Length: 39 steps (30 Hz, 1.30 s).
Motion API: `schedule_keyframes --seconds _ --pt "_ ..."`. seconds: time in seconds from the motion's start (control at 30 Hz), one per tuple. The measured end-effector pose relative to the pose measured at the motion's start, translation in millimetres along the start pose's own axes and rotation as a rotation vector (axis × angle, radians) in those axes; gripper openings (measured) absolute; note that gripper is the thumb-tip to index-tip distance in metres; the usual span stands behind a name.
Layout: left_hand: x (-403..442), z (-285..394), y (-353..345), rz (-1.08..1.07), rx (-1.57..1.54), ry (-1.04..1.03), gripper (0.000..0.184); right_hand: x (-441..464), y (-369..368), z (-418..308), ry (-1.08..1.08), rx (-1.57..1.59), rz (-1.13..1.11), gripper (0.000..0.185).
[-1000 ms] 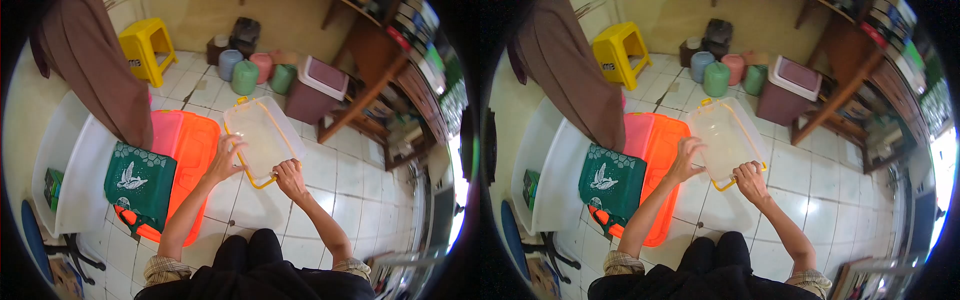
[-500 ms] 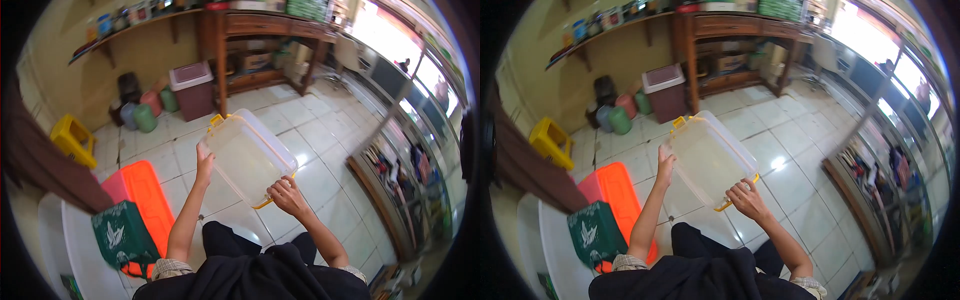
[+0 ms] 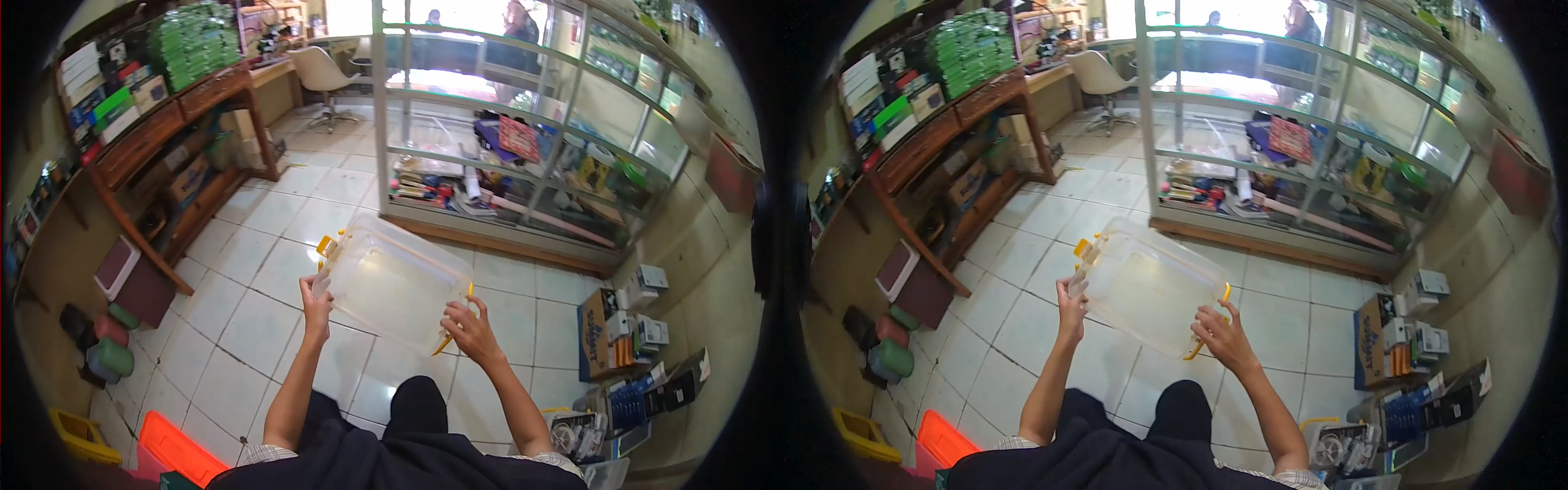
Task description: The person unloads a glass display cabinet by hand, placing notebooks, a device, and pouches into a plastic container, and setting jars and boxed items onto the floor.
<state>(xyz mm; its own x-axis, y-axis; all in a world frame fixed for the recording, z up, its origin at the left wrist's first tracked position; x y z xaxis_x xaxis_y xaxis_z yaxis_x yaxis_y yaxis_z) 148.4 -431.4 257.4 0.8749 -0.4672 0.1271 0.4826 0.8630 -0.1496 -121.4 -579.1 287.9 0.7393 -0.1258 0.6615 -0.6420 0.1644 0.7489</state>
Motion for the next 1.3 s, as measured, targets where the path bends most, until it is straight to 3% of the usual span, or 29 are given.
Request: schedule_keyframes --seconds 0.1,0.2,0.47,0.93,1.3 --pt "-1.1 3.0 -33.8 -0.137 -0.084 0.031 0.028 -12.5 23.3 25.1 -0.043 -0.086 -0.021 0.025" --pt "-7.1 2.7 -54.4 -0.208 -0.085 0.057 0.024 -21.2 43.0 40.8 -0.113 -0.094 0.101 0.032" --pt "-5.6 -30.7 -93.3 -0.346 -0.110 0.088 0.025 -34.3 44.5 64.7 -0.224 -0.379 -0.070 0.026" --pt "15.3 -109.2 -117.6 -0.346 0.002 0.235 0.035 -51.4 -14.6 118.9 -0.329 -0.238 -0.171 0.026" --pt "25.3 -171.4 -245.8 -0.395 -0.015 0.339 0.034 -115.3 -42.1 244.9 -0.556 -0.119 -0.147 0.030"
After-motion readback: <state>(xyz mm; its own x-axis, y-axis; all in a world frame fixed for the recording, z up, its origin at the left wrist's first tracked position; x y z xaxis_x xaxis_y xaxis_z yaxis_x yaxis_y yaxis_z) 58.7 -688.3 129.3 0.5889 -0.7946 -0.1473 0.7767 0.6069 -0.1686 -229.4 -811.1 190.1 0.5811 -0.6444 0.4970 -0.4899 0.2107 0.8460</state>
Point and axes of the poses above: each hand's wrist, its own x-axis towards the middle knuckle, its own y-axis out of the back of the hand, z = x × y, the point moved 2 cm from there along x, towards the middle knuckle, and after that the axes turned 7 degrees about -y, right-handed, at the moved point
